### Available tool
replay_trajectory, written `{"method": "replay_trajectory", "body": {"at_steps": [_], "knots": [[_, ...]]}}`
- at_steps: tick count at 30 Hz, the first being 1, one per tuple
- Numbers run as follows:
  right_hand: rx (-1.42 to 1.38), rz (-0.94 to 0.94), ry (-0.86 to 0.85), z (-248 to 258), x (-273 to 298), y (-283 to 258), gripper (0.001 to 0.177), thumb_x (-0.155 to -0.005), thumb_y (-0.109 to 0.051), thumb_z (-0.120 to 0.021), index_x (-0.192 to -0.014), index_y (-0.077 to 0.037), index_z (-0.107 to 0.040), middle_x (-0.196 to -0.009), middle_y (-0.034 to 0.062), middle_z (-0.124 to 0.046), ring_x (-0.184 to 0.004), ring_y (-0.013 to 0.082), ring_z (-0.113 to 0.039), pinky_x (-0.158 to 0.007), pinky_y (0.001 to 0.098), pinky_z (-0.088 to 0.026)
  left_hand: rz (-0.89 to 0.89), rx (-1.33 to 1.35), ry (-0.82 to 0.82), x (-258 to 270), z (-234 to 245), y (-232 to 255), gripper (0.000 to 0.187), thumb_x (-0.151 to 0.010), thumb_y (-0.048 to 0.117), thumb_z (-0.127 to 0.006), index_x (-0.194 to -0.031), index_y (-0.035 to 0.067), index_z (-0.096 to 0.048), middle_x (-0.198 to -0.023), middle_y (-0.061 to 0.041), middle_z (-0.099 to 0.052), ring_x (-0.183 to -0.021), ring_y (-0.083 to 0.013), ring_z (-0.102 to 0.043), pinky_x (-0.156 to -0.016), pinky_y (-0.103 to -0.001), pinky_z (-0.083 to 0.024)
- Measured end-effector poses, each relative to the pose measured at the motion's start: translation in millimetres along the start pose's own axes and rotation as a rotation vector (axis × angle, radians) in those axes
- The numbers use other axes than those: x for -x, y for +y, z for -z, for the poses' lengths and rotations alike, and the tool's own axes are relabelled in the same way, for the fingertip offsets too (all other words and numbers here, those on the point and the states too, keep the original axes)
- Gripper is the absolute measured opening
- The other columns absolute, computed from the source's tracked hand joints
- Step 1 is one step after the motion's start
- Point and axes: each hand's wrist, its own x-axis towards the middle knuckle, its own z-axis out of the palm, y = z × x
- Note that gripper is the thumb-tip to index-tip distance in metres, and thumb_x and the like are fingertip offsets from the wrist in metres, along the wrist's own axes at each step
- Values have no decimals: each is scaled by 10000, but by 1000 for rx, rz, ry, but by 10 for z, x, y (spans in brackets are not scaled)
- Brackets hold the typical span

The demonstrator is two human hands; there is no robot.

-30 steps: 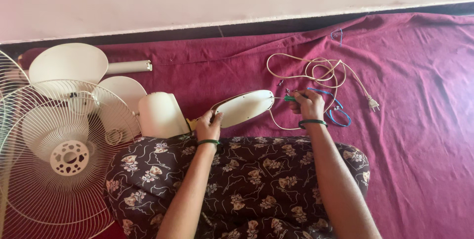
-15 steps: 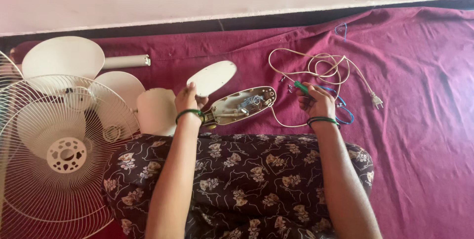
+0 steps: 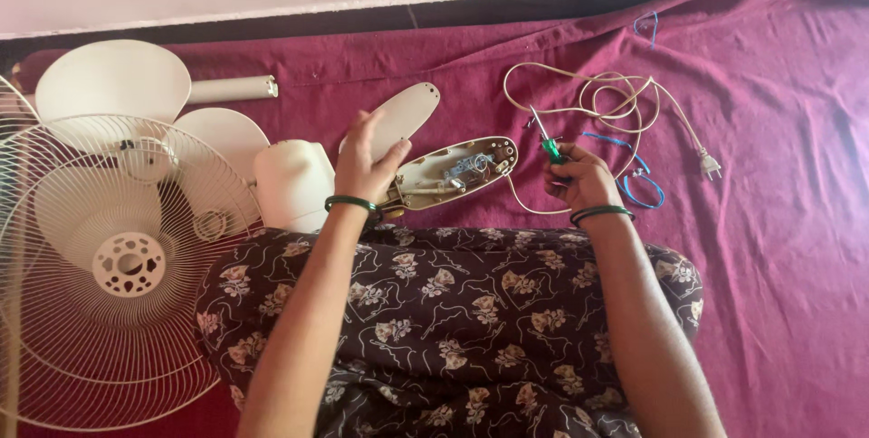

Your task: The person sits on the floor and uses a screwdriver to remove screws from the back cover of an electric fan's motor housing. They open the cover, adjust internal wiring, then close the cover and reinsert the screws.

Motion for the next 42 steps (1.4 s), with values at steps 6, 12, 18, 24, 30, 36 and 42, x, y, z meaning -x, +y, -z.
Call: {"method": "replay_trajectory", "body": {"at_steps": [6, 12, 18, 24, 30, 36, 42], "knots": [[819, 118, 168, -325, 178, 29, 272, -943, -150, -677, -1197, -57, -694, -820, 87, -719, -674, 155, -659, -616, 302, -526, -108, -225, -290, 234, 235, 44, 679, -862, 485, -760, -1429, 163, -570, -1406, -140, -660, -1290, -334, -639, -1094, -438, -482], [870, 171, 165, -554, 398, 175, 285, -930, -205, -676, -1188, -87, -697, -844, 109, -745, -698, 154, -698, -648, 330, -561, 34, -604, -466, 119, 63, 103, 1141, -611, 543, -936, -1517, 195, -335, -1450, -120, -552, -1304, -332, -547, -1073, -546, -369], [1174, 286, 159, -539, 255, 234, 272, -927, -280, -657, -1168, -154, -663, -874, 160, -752, -790, 328, -731, -741, 485, -582, 251, -590, -785, -39, 7, 35, 1295, -557, 562, -937, -1594, 190, -256, -1418, -174, -606, -1304, -331, -605, -1084, -448, -488], [1524, 186, 102, -686, 278, 203, 287, -936, -359, -639, -1160, -183, -671, -842, 177, -744, -811, 403, -723, -722, 563, -554, 156, -437, -785, -51, -134, -176, 1306, -527, 529, -984, -1560, 156, -280, -1377, -213, -605, -1295, -359, -579, -1075, -451, -475], [1715, 108, 67, -728, 263, 109, 288, -901, -340, -619, -1164, -289, -727, -859, 172, -741, -817, 411, -720, -720, 565, -556, 191, -372, -740, -31, -176, -111, 1243, -502, 480, -990, -1525, 191, -345, -1376, -155, -624, -1266, -341, -610, -1052, -452, -497], [1515, 163, 90, -651, 218, -1, 285, -903, -382, -671, -1121, -207, -723, -854, 176, -739, -846, 426, -701, -734, 570, -528, 178, -386, -626, 87, -132, 68, 1161, -468, 394, -1016, -1452, 195, -433, -1352, -93, -651, -1239, -319, -626, -1007, -479, -508], [1399, 158, 10, -692, 207, -56, 241, -879, -312, -702, -1067, -163, -725, -883, 146, -752, -856, 391, -715, -756, 534, -534, 147, -361, -528, 93, -132, 103, 1066, -502, 368, -1014, -1396, 176, -468, -1281, -103, -683, -1187, -322, -649, -952, -489, -520]]}}
